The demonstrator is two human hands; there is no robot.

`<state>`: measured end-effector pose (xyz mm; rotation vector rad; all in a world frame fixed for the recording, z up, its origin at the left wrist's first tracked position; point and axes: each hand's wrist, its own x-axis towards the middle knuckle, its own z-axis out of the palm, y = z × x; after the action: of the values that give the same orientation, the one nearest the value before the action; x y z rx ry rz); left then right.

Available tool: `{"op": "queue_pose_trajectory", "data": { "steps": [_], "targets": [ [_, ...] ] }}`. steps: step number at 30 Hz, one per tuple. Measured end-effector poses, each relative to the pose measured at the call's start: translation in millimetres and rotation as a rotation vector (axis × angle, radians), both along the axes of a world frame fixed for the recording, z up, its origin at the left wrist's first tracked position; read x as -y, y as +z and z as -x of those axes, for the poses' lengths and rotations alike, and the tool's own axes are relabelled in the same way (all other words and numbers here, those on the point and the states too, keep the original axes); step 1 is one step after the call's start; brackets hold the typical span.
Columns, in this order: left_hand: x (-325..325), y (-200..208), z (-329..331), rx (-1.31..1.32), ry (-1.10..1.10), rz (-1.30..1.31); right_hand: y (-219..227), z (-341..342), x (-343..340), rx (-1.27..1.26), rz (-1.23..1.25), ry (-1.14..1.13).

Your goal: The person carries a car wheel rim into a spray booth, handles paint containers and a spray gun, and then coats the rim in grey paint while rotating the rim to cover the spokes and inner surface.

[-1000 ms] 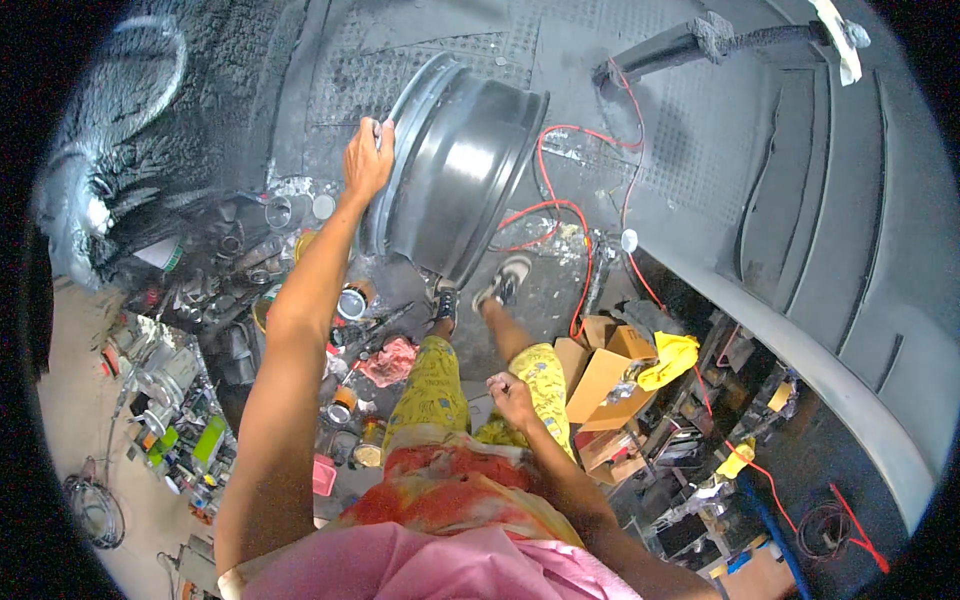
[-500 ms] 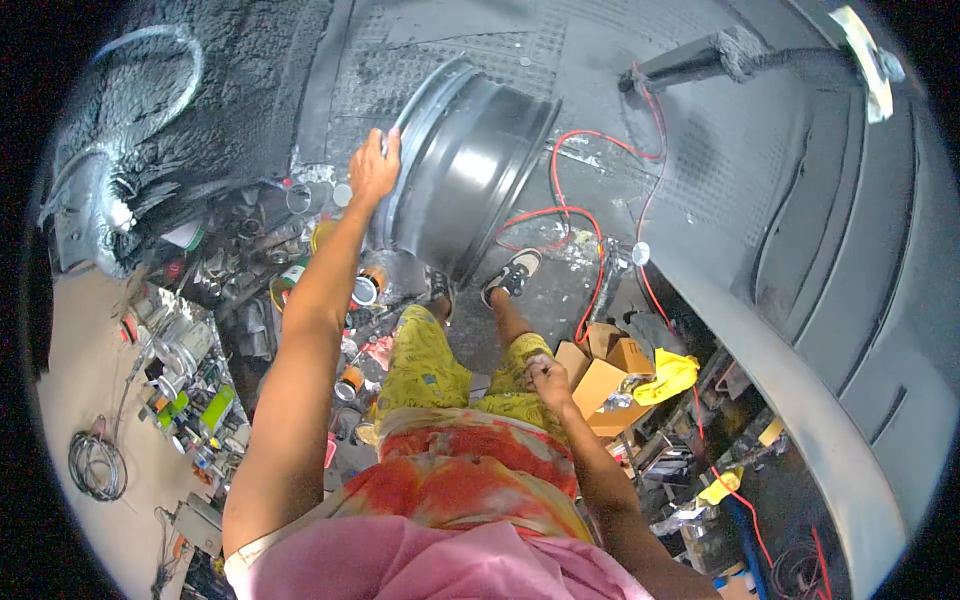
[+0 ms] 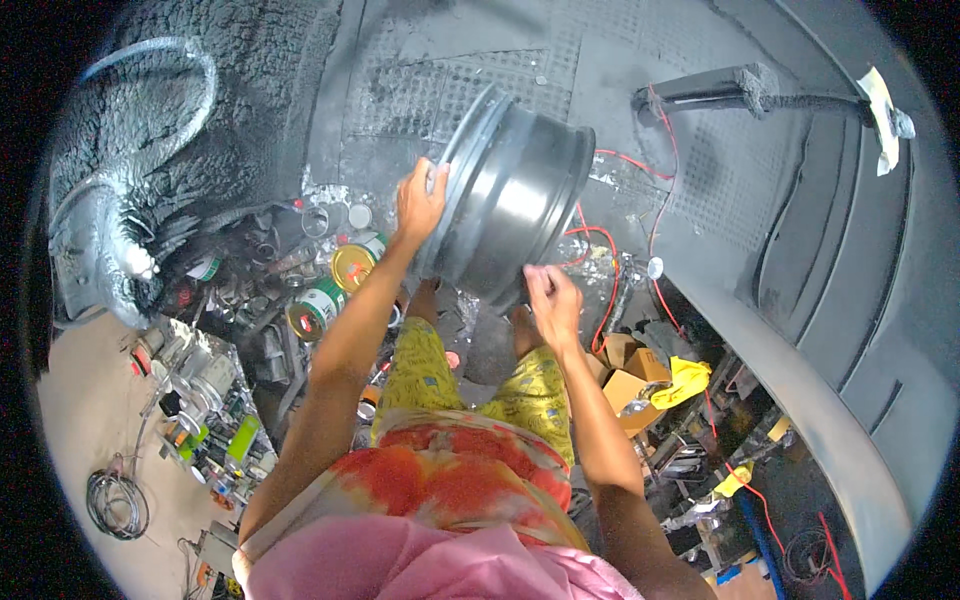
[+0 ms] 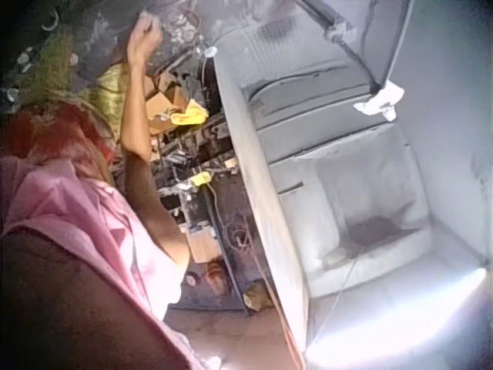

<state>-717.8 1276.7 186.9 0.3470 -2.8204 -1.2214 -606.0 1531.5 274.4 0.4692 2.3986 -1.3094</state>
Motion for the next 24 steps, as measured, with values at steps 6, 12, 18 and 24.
{"op": "queue_pose_trajectory", "data": {
  "steps": [6,12,18,24],
  "targets": [
    [12.9,24.8,-27.1,0.089,-0.12,-0.042,-15.7,121.7,118.3,0.115,-0.106,0.11],
    [19.9,28.3,-26.4,0.119,-0.162,0.055,-26.3,139.9,158.7,0.019,-0.344,0.258],
    [-27.6,52.5,-52.4,0.232,-0.219,-0.096,-14.6,114.7,109.9,0.075,-0.41,0.203],
    [-110.7,65.1,-90.5,0.229,-0.357,-0.595,1.5,73.1,5.5,0.084,-0.315,0.006]
  ]
}}
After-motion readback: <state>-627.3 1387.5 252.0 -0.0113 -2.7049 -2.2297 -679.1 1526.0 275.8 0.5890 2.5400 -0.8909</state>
